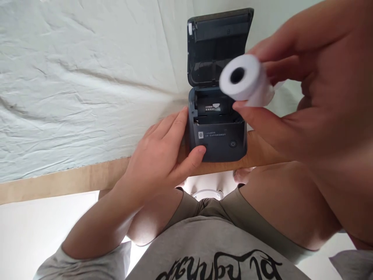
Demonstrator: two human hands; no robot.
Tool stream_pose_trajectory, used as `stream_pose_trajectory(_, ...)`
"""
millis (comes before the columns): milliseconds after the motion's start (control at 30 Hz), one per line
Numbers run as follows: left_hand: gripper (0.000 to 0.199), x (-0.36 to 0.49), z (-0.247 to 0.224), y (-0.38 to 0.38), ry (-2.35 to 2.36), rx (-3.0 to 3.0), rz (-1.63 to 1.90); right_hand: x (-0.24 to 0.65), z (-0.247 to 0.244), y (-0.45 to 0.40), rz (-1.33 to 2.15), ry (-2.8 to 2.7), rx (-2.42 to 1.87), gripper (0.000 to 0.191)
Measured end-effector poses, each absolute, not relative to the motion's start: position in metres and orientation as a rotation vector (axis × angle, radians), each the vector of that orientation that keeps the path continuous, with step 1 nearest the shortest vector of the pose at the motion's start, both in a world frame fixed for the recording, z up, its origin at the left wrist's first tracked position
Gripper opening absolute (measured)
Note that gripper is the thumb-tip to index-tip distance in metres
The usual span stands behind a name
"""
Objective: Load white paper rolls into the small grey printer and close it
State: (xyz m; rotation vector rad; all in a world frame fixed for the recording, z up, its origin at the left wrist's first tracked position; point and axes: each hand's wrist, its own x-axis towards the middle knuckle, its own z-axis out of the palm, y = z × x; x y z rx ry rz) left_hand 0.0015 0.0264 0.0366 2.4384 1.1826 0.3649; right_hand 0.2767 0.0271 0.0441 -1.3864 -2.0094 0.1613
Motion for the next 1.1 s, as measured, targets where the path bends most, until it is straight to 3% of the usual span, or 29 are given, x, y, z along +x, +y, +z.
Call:
stream_pose_trajectory(200, 0.073, 0.0, 0.035, 0.025, 1.158, 2.435, 0.379, 0.27, 0.042, 0.043, -0.193, -2.272, -1.141, 0.025)
stream_pose_trajectory(600, 0.072, -0.003, 0.039, 0.025, 1.172, 2.418, 0.326, 0.261, 0.046, 0.053, 0.146, -2.251, -1.354, 0.014)
stream_pose_trajectory(800, 0.072, -0.001, 0.039, 0.026, 1.188, 2.398, 0.293, 0.264, 0.045, 0.044, 0.033, -2.254, -1.274, 0.007)
stream_pose_trajectory(1100, 0.065, 0.002, 0.041, 0.023, 1.169, 2.325, 0.428, 0.264, 0.05, 0.02, 0.092, -2.287, -1.102, 0.017)
